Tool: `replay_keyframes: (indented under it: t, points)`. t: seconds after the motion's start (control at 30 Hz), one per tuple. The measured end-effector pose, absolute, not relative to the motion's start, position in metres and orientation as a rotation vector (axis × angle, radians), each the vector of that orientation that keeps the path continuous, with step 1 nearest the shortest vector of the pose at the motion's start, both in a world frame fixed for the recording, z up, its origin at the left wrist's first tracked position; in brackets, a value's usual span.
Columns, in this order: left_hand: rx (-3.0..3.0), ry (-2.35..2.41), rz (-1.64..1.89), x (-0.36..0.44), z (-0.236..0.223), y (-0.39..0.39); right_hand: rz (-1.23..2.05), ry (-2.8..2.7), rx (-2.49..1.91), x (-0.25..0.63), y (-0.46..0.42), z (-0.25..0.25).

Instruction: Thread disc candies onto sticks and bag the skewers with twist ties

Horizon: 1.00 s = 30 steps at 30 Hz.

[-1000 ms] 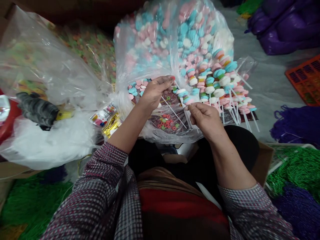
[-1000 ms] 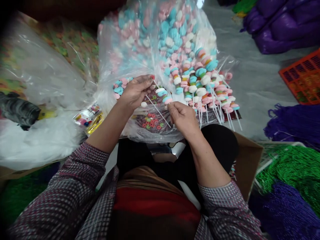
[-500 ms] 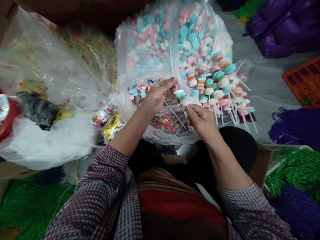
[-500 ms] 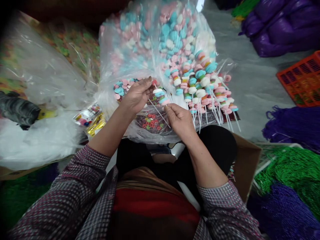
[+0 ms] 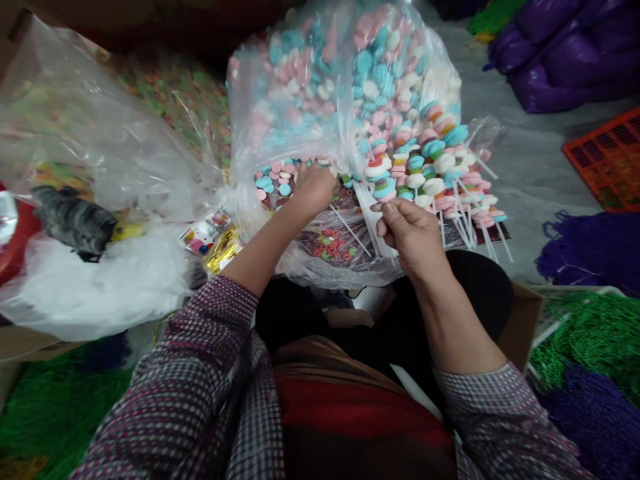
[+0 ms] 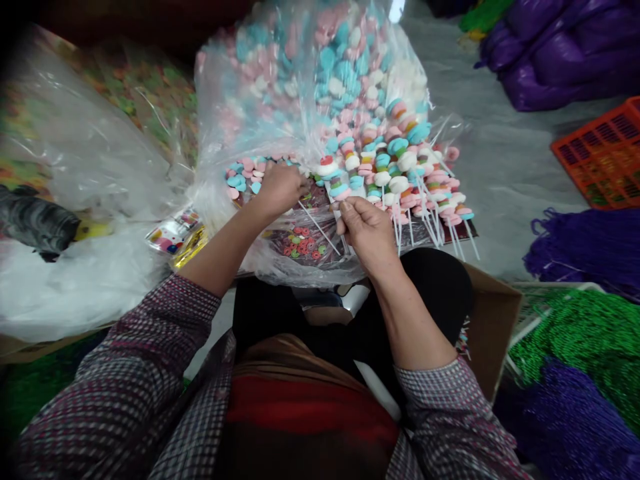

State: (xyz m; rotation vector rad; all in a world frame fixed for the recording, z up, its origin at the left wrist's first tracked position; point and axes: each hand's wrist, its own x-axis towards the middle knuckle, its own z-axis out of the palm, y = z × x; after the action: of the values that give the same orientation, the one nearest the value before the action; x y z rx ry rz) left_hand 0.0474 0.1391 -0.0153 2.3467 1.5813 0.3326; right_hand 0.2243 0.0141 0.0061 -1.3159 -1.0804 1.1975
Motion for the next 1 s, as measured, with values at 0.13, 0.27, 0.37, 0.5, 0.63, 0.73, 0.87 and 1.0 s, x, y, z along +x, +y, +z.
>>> replay_keyframes:
  t: [0.13,0.27,0.37,0.5,0.63,0.73,0.87,1.0]
  points:
    - [2.438,1.534,0.272,0.054,-0.022,0.136,1.165,-1.150,-1.353,0.225,0.014,0.002]
    - [2.296,1.481,0.359,0.050,-0.014,0.137,1.113,-1.208,-1.361,0.227,0.013,-0.001]
    - [1.829,1.383,0.730,0.043,-0.006,0.134,1.104,-1.253,-1.387,0.227,0.012,-0.003]
    - [1.300,1.134,1.079,0.041,0.002,0.121,1.080,-1.344,-1.451,0.225,0.012,-0.003]
    - [1.182,1.081,1.142,0.046,0.003,0.107,1.055,-1.370,-1.493,0.223,0.012,-0.002]
    - [1.251,1.162,1.175,0.049,0.001,0.100,1.059,-1.366,-1.514,0.221,0.011,-0.002]
    - [1.515,1.294,1.193,0.050,0.002,0.082,1.140,-1.377,-1.471,0.219,0.008,-0.006]
    - [1.667,1.223,1.117,0.055,0.007,0.066,1.217,-1.275,-1.441,0.218,0.008,-0.009]
